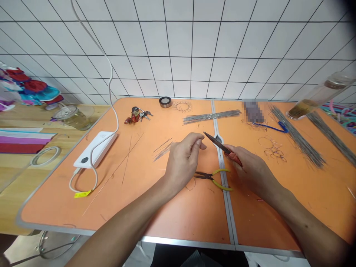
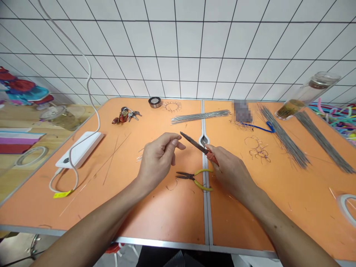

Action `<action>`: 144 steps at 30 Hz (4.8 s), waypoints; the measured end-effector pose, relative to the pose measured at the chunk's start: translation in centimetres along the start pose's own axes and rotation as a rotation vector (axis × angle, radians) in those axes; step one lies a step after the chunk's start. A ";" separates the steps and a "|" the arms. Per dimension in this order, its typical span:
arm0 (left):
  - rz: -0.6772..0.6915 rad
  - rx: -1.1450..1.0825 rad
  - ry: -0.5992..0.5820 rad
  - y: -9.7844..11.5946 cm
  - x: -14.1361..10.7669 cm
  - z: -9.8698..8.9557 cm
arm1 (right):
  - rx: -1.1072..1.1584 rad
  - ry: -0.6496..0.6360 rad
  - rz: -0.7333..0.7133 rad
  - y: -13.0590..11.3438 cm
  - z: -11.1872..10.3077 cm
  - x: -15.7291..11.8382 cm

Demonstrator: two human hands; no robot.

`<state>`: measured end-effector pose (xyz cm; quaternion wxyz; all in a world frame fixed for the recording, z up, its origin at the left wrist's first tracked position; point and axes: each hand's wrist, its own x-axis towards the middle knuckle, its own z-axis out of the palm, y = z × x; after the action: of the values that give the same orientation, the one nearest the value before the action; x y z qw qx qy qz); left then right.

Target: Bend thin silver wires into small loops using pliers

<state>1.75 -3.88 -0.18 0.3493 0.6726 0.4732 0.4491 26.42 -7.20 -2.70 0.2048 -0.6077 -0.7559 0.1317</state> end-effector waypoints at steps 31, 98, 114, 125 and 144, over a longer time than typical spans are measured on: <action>-0.223 -0.265 -0.071 1.1 0.6 -0.3 | 0.050 -0.047 0.009 -0.3 -0.3 0.0; -0.525 -0.674 -0.095 0.8 1.2 -0.5 | -0.083 0.098 -0.306 1.6 0.0 0.3; -0.512 -0.639 -0.079 0.5 1.3 -0.5 | -0.117 0.109 -0.285 1.7 0.5 0.2; -0.562 -0.687 -0.090 0.3 1.4 -0.7 | -0.080 0.054 -0.265 1.4 0.1 0.4; -0.548 -0.696 -0.141 0.2 1.7 -1.1 | -0.050 -0.009 -0.221 1.0 -0.1 0.2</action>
<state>1.03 -2.30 0.82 0.6923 0.3938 0.4296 0.4255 27.22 -6.75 -3.05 0.1996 -0.5251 -0.8221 0.0921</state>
